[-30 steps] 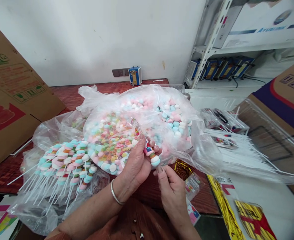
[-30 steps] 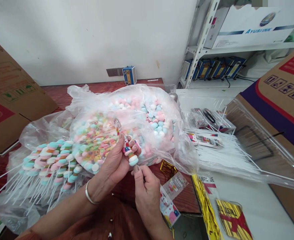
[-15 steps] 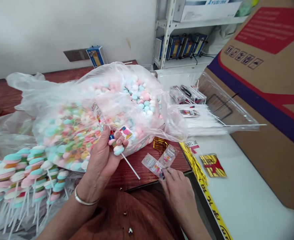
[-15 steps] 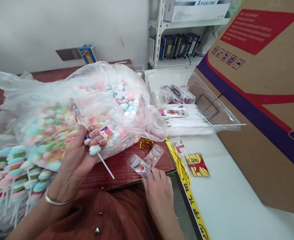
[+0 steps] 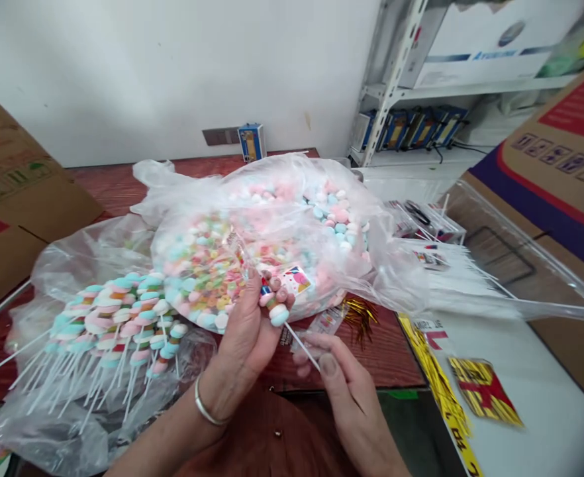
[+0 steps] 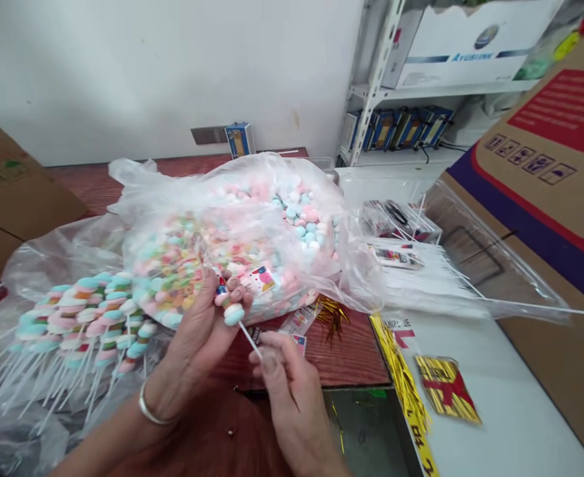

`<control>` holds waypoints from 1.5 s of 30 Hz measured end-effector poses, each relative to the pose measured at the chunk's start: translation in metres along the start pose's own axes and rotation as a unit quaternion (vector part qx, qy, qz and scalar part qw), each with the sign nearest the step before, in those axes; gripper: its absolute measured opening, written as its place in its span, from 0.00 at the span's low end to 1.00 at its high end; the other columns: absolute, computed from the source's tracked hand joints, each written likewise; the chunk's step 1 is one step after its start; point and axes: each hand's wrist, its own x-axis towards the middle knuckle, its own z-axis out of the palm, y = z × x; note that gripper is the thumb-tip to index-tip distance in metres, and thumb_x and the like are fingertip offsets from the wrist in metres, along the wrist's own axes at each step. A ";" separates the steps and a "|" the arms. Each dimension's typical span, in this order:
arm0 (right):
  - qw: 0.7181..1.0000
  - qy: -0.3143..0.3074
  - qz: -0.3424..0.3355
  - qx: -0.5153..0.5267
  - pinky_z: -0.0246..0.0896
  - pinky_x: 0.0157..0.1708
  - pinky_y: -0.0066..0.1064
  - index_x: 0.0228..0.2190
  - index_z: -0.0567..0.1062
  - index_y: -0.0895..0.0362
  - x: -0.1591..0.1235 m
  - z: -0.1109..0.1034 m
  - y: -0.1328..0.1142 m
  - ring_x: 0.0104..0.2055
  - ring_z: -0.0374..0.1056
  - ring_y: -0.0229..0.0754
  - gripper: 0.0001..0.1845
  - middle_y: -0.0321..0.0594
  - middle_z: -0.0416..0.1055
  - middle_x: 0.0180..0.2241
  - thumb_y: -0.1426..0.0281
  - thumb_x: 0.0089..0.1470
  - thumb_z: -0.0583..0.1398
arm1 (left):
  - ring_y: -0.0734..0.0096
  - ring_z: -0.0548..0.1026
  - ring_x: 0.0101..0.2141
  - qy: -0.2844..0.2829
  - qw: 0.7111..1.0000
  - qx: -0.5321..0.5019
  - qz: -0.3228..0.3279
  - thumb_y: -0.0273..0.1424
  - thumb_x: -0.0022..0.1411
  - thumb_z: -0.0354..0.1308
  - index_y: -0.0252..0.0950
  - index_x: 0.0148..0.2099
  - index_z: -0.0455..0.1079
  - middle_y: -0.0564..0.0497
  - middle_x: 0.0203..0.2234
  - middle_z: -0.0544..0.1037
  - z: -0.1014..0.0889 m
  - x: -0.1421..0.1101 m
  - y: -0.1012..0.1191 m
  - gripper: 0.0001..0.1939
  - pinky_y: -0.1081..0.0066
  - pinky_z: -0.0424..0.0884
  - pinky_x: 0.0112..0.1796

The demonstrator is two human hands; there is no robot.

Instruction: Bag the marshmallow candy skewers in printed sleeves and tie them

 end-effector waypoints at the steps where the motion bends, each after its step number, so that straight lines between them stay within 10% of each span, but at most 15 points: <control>1: 0.998 -0.022 0.027 0.057 0.64 0.32 0.28 0.46 0.74 0.55 0.000 0.005 -0.005 0.30 0.70 0.38 0.19 0.37 0.75 0.30 0.55 0.67 0.52 | 0.79 0.68 0.23 0.001 1.000 -0.001 -0.001 0.35 0.67 0.58 0.33 0.34 0.68 0.55 0.23 0.68 0.000 -0.001 -0.003 0.11 0.74 0.74 0.31; 5: 0.966 -0.039 0.130 0.221 0.44 0.18 0.22 0.38 0.75 0.58 0.004 0.017 -0.006 0.17 0.47 0.30 0.20 0.24 0.52 0.15 0.53 0.64 0.57 | 0.73 0.74 0.29 -0.021 1.000 -0.004 -0.019 0.36 0.60 0.66 0.32 0.38 0.70 0.50 0.30 0.74 -0.006 -0.001 -0.003 0.13 0.73 0.75 0.33; 11: 0.906 -0.069 0.191 0.370 0.43 0.15 0.22 0.33 0.75 0.58 0.002 0.020 -0.005 0.13 0.38 0.26 0.20 0.21 0.49 0.13 0.53 0.61 0.60 | 0.77 0.73 0.27 -0.057 0.996 -0.056 -0.039 0.30 0.57 0.69 0.34 0.44 0.72 0.53 0.32 0.74 -0.020 0.012 0.026 0.14 0.73 0.76 0.32; 15: 0.944 -0.075 0.173 0.270 0.47 0.15 0.22 0.36 0.75 0.57 0.001 0.029 -0.005 0.12 0.45 0.28 0.20 0.24 0.54 0.14 0.53 0.63 0.57 | 0.81 0.67 0.23 -0.057 0.994 -0.078 -0.059 0.26 0.59 0.66 0.32 0.34 0.69 0.57 0.23 0.67 -0.020 0.016 0.032 0.08 0.77 0.72 0.29; 19: 0.992 0.015 -0.087 -0.092 0.59 0.23 0.26 0.43 0.76 0.57 0.005 0.029 0.004 0.22 0.67 0.35 0.13 0.36 0.73 0.24 0.64 0.66 0.55 | 0.81 0.65 0.22 -0.030 0.996 -0.080 -0.039 0.26 0.59 0.67 0.33 0.32 0.66 0.58 0.22 0.66 -0.019 0.016 0.032 0.11 0.77 0.71 0.27; 22: 0.872 0.121 -0.327 -0.342 0.63 0.33 0.31 0.48 0.75 0.60 0.010 0.026 0.009 0.28 0.73 0.39 0.12 0.44 0.80 0.33 0.74 0.63 0.59 | 0.80 0.66 0.22 -0.022 0.996 -0.080 -0.021 0.29 0.58 0.68 0.33 0.33 0.67 0.58 0.22 0.67 -0.020 0.017 0.032 0.11 0.76 0.71 0.27; 25: 0.797 0.153 -0.399 -0.428 0.62 0.36 0.34 0.48 0.75 0.63 0.014 0.028 0.008 0.26 0.72 0.39 0.14 0.44 0.81 0.31 0.78 0.61 0.61 | 0.79 0.66 0.22 -0.021 0.996 -0.085 -0.016 0.31 0.58 0.69 0.34 0.34 0.67 0.57 0.22 0.67 -0.021 0.015 0.029 0.13 0.76 0.70 0.25; 28: 0.866 0.128 -0.329 -0.355 0.61 0.31 0.31 0.42 0.77 0.60 0.014 0.037 0.002 0.23 0.70 0.38 0.09 0.39 0.78 0.25 0.73 0.64 0.57 | 0.81 0.65 0.21 -0.040 0.994 -0.093 -0.034 0.32 0.58 0.69 0.34 0.34 0.66 0.58 0.22 0.66 -0.021 0.011 0.025 0.13 0.77 0.70 0.27; 32: 0.996 0.006 -0.020 -0.085 0.54 0.18 0.26 0.31 0.74 0.57 0.013 0.049 -0.008 0.14 0.58 0.35 0.22 0.29 0.61 0.12 0.60 0.69 0.47 | 0.82 0.65 0.21 -0.055 0.995 -0.058 -0.052 0.35 0.58 0.69 0.33 0.35 0.67 0.59 0.20 0.65 -0.020 0.002 0.015 0.15 0.79 0.70 0.27; 45: 0.996 0.009 -0.029 -0.089 0.62 0.31 0.26 0.36 0.76 0.56 0.016 0.037 -0.016 0.31 0.67 0.39 0.17 0.36 0.72 0.28 0.59 0.66 0.52 | 0.77 0.74 0.28 -0.080 0.996 0.021 0.026 0.34 0.55 0.70 0.34 0.37 0.71 0.55 0.25 0.73 -0.025 0.001 0.012 0.13 0.74 0.72 0.36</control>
